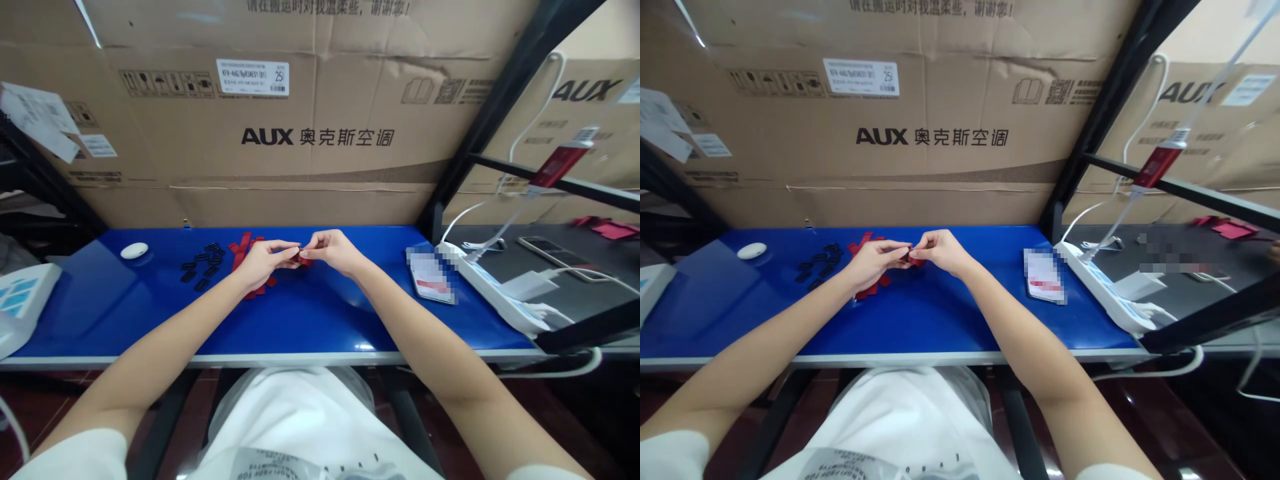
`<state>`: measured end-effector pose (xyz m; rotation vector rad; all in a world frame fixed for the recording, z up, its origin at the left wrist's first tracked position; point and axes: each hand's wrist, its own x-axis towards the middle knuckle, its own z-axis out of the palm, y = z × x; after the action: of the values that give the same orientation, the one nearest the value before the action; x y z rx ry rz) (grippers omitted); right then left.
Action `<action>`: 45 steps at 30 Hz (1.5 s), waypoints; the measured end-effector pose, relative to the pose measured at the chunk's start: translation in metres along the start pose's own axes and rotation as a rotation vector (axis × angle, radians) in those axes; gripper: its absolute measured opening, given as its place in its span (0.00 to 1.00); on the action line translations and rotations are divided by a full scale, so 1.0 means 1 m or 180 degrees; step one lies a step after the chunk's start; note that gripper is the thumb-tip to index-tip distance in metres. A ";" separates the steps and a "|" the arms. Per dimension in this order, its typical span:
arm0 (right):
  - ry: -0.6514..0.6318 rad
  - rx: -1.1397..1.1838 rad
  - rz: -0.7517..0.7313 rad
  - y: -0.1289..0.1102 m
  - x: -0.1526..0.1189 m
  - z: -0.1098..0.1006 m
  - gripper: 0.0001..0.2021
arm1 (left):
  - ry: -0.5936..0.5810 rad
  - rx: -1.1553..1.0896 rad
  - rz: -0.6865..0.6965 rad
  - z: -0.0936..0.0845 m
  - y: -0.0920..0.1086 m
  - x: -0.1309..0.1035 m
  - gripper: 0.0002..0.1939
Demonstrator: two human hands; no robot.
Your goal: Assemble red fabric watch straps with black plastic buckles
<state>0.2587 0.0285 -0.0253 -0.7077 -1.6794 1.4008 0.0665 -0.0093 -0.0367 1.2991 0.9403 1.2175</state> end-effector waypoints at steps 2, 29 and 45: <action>-0.0264 -0.0115 0.0099 0.001 -0.001 -0.002 0.13 | -0.0219 0.0171 -0.0101 -0.001 -0.001 -0.001 0.21; 0.0180 0.0215 -0.0094 0.011 0.002 0.013 0.16 | 0.0105 0.0581 0.0503 -0.002 0.008 0.000 0.28; 0.0121 -0.1507 -0.1233 0.009 -0.004 0.012 0.18 | -0.0102 -0.0263 0.0023 -0.003 0.003 0.003 0.16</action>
<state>0.2497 0.0213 -0.0357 -0.6113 -2.0118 0.7230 0.0637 -0.0062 -0.0334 1.2539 0.8543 1.2250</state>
